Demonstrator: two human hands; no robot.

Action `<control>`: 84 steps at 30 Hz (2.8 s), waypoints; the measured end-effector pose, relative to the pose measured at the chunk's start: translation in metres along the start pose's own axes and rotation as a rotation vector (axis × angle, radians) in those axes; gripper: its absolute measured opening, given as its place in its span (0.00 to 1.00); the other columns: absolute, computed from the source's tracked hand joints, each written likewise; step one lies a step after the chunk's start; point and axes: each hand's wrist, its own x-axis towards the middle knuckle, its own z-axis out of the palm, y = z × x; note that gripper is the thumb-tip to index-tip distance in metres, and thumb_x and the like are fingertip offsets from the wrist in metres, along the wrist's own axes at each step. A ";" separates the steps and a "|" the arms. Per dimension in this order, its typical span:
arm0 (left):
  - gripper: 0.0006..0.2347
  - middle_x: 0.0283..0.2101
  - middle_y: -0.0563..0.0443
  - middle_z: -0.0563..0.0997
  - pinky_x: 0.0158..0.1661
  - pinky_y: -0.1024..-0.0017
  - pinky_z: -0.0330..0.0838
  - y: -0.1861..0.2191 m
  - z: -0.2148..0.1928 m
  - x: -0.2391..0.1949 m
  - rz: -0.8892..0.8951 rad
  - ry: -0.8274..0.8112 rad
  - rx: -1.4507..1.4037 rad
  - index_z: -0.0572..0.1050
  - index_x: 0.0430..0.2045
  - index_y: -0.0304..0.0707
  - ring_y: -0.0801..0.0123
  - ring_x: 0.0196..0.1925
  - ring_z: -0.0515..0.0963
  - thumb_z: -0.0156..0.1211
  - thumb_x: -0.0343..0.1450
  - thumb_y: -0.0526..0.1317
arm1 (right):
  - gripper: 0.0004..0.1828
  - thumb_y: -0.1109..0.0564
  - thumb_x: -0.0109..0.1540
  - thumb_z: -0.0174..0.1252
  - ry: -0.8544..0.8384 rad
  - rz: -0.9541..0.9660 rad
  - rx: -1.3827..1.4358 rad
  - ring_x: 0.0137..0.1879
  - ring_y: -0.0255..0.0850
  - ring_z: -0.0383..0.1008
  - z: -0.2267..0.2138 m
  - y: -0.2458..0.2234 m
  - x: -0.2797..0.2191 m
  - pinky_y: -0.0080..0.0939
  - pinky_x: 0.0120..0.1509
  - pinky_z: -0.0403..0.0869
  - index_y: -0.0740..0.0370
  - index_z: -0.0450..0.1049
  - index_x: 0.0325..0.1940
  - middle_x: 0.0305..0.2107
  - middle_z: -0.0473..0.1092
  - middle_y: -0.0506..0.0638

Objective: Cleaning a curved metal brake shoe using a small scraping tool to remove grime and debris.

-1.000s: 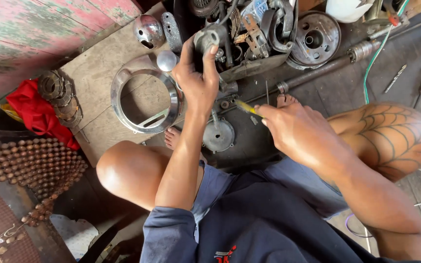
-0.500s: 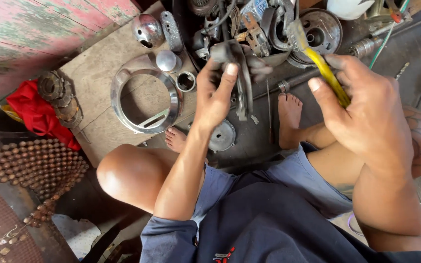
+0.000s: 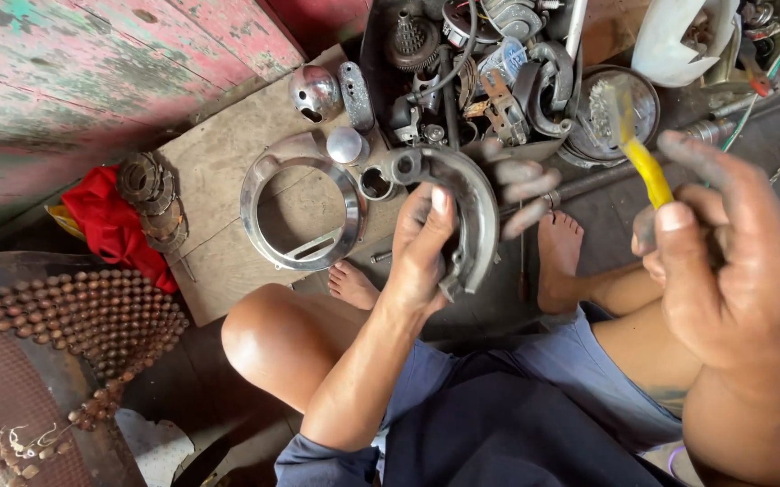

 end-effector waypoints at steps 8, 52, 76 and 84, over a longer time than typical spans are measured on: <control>0.25 0.66 0.29 0.71 0.63 0.40 0.74 -0.007 -0.015 0.011 0.294 0.148 0.206 0.62 0.67 0.35 0.32 0.63 0.76 0.57 0.79 0.51 | 0.19 0.64 0.67 0.51 -0.228 -0.202 -0.131 0.57 0.44 0.79 0.035 -0.015 -0.008 0.43 0.66 0.73 0.69 0.71 0.62 0.57 0.75 0.58; 0.11 0.40 0.32 0.82 0.47 0.57 0.89 0.013 -0.025 0.034 0.985 0.214 1.053 0.69 0.53 0.31 0.46 0.40 0.88 0.50 0.82 0.40 | 0.17 0.57 0.70 0.46 -0.537 0.030 0.019 0.36 0.43 0.65 0.056 -0.003 0.004 0.43 0.48 0.66 0.57 0.69 0.62 0.31 0.65 0.50; 0.17 0.39 0.34 0.81 0.47 0.51 0.88 0.011 -0.002 0.026 0.893 0.281 0.889 0.69 0.54 0.34 0.45 0.40 0.87 0.56 0.81 0.50 | 0.20 0.56 0.68 0.48 -0.663 0.203 0.034 0.23 0.36 0.56 0.039 -0.014 0.005 0.37 0.31 0.63 0.48 0.73 0.63 0.21 0.59 0.45; 0.10 0.36 0.39 0.80 0.33 0.64 0.86 0.008 -0.010 0.032 0.980 0.234 1.146 0.71 0.49 0.29 0.46 0.33 0.89 0.47 0.75 0.30 | 0.18 0.52 0.69 0.47 -0.550 0.167 -0.122 0.20 0.51 0.65 0.048 -0.007 0.004 0.44 0.39 0.68 0.48 0.70 0.63 0.23 0.67 0.52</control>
